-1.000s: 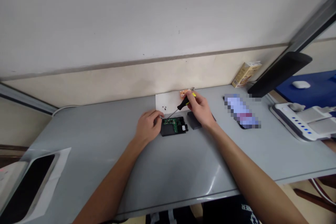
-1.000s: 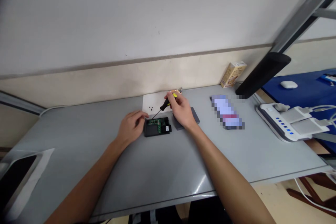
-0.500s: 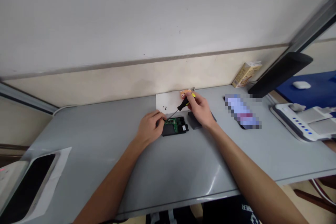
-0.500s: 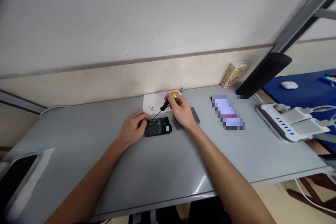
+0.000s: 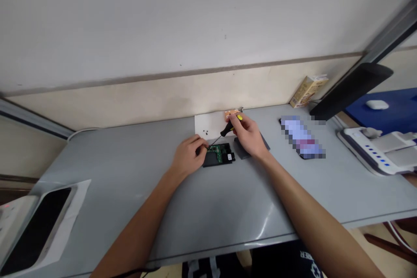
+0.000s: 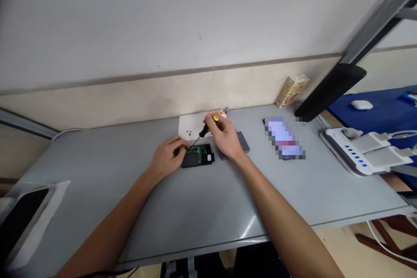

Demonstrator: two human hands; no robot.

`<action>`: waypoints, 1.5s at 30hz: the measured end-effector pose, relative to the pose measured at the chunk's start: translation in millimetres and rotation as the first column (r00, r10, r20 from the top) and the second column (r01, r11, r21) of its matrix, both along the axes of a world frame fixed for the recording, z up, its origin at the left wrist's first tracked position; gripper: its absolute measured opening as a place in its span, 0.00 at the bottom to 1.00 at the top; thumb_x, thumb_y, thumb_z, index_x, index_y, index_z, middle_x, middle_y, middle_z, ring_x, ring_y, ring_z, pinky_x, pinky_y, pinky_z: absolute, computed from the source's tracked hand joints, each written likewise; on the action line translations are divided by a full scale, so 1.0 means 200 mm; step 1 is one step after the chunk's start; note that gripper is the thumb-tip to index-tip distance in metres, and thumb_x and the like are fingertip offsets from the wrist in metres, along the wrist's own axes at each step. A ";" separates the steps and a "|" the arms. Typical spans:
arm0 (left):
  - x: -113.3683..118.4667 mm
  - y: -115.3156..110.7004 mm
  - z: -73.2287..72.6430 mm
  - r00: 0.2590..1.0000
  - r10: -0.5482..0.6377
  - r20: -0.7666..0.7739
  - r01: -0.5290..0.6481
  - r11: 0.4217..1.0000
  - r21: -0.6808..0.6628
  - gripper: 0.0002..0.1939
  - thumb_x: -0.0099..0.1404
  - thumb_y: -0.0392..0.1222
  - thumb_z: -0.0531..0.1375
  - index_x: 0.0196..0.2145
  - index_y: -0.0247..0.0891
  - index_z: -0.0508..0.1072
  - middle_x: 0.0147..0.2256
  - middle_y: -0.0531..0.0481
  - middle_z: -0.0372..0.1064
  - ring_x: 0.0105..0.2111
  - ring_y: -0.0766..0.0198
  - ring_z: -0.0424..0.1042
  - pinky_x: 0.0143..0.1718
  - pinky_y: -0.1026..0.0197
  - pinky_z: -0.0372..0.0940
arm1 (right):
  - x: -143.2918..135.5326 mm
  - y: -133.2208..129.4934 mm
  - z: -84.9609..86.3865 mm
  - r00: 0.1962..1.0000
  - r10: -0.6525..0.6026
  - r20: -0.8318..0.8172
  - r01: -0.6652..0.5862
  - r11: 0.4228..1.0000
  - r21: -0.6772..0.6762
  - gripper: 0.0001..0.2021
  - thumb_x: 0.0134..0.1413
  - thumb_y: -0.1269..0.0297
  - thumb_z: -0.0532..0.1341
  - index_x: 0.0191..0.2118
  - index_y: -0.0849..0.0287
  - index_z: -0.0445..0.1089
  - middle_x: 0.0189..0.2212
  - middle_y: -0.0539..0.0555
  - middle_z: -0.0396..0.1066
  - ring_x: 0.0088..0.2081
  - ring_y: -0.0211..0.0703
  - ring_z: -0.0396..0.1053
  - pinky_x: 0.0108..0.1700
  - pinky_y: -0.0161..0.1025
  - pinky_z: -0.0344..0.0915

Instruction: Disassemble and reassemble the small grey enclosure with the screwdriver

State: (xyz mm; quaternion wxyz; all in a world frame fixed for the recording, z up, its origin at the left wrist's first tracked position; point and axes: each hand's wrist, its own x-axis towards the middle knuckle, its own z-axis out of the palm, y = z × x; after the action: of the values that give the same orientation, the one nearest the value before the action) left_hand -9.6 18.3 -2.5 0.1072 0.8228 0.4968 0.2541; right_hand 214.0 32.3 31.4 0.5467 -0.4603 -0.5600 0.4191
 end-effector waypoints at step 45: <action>-0.01 0.02 -0.02 0.998 -0.037 0.048 0.037 0.999 -0.013 0.11 0.68 0.33 0.54 0.36 0.41 0.77 0.37 0.50 0.75 0.38 0.60 0.74 0.44 0.56 0.68 | -0.27 0.02 0.04 0.914 0.132 -0.384 -0.120 0.991 0.055 0.20 0.57 0.44 0.66 0.36 0.51 0.58 0.28 0.45 0.68 0.27 0.37 0.68 0.33 0.38 0.66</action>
State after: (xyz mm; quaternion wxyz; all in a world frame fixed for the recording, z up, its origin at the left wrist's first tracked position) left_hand -11.1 21.3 -6.2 0.1295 0.8248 0.4806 0.2682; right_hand 159.7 35.8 38.8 0.6251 -0.3232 -0.4759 0.5275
